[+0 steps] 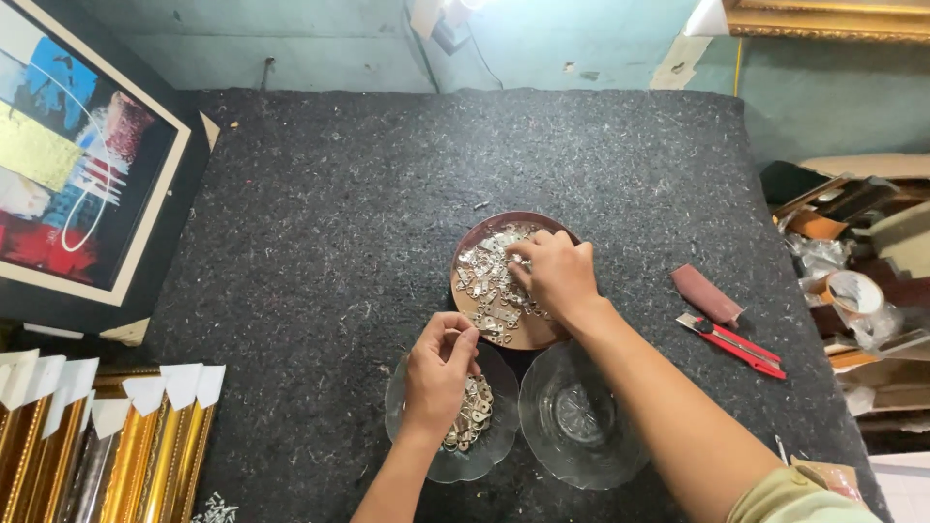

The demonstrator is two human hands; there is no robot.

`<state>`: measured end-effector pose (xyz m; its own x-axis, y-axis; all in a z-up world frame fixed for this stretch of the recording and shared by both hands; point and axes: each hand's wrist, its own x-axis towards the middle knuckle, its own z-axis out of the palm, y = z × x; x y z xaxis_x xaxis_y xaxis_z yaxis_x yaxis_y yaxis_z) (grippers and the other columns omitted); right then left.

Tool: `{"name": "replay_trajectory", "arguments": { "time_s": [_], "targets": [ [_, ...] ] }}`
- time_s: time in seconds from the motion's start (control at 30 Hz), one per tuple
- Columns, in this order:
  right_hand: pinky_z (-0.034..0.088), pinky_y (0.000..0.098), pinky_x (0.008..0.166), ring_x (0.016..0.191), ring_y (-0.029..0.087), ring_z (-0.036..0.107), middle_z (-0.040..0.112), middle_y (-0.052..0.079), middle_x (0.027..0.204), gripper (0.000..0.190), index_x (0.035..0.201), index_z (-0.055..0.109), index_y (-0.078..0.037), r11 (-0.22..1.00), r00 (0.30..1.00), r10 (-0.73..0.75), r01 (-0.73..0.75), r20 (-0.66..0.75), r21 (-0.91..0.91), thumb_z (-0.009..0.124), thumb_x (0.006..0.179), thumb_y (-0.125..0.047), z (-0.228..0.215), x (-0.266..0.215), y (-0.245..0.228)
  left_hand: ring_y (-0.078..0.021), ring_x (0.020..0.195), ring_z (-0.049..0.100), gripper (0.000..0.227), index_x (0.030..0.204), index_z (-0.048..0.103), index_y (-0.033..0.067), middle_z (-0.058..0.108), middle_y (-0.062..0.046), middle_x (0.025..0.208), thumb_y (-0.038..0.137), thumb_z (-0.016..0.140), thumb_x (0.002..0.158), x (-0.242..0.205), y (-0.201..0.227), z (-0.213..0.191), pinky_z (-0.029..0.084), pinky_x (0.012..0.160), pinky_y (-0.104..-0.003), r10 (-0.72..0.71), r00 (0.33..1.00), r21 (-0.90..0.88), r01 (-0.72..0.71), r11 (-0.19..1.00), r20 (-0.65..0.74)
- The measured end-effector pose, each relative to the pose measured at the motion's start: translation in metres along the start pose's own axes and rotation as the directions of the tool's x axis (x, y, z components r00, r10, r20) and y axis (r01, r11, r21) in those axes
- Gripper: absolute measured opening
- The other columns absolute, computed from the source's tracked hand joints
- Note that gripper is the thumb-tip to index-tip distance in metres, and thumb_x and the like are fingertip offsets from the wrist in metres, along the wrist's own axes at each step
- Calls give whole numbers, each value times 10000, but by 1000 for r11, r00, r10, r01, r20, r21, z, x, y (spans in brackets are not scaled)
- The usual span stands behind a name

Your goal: Sorting small metal frame hardware from a large bowl into smaller containers and using pliers to adjust them.

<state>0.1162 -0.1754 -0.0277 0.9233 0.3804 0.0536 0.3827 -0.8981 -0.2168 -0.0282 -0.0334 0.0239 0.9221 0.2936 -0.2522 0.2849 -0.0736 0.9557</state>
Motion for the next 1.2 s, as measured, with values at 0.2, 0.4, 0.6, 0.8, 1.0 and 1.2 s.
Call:
{"name": "replay_trajectory", "arguments": {
  "time_s": [0.2, 0.4, 0.6, 0.8, 1.0, 1.2],
  "targets": [
    [335, 428, 619, 819, 230, 508, 567, -31, 804, 113, 821, 633, -305, 975, 997, -65, 72, 41, -208, 587, 744, -373, -3, 6, -6, -100, 596, 614, 49, 738, 605, 117, 621, 9, 632, 149, 600, 775, -5, 7, -3, 513, 603, -242, -30, 1000, -4, 30, 1000, 1],
    [288, 402, 684, 849, 191, 509, 547, -89, 771, 147, 677, 597, -318, 988, 972, 49, -13, 229, -153, 531, 739, -202, -25, 9, -19, -80, 620, 602, 74, 731, 632, 72, 649, -19, 663, 137, 664, 749, -7, 7, -4, 511, 590, -195, 16, 1000, -97, -17, 995, -14],
    [354, 476, 794, 916, 201, 579, 667, -71, 912, 141, 807, 663, -274, 924, 962, 235, -266, 142, 275, 562, 745, -351, -50, -19, -23, -88, 680, 605, 62, 766, 612, 79, 641, -17, 726, 82, 670, 743, -9, 14, -4, 516, 650, -203, 14, 1000, -92, -13, 996, 16],
    [430, 238, 703, 741, 98, 600, 658, 2, 777, 151, 828, 648, -137, 503, 899, 330, -426, 289, 752, 619, 725, -244, -85, -71, -33, -102, 706, 632, 72, 794, 617, 81, 670, -36, 740, 56, 662, 743, -25, 37, -8, 535, 687, -219, -35, 997, -107, 43, 993, 74],
    [337, 191, 514, 577, 64, 441, 573, 14, 692, 122, 867, 608, -64, 1, 913, 256, -327, 316, 945, 650, 754, -85, -99, -131, -37, -106, 687, 646, 68, 801, 697, 90, 686, -36, 699, 82, 669, 739, -56, 67, -11, 518, 682, -232, -122, 983, -43, 129, 991, 139],
    [298, 201, 554, 574, 72, 438, 630, 34, 663, 140, 902, 652, -41, 126, 959, 196, -232, 205, 964, 603, 798, -119, -112, -179, -36, -137, 653, 624, 109, 834, 695, 12, 664, -85, 673, 46, 667, 734, -83, 69, -10, 514, 671, -237, -116, 952, -193, 175, 965, 282]
  ]
}}
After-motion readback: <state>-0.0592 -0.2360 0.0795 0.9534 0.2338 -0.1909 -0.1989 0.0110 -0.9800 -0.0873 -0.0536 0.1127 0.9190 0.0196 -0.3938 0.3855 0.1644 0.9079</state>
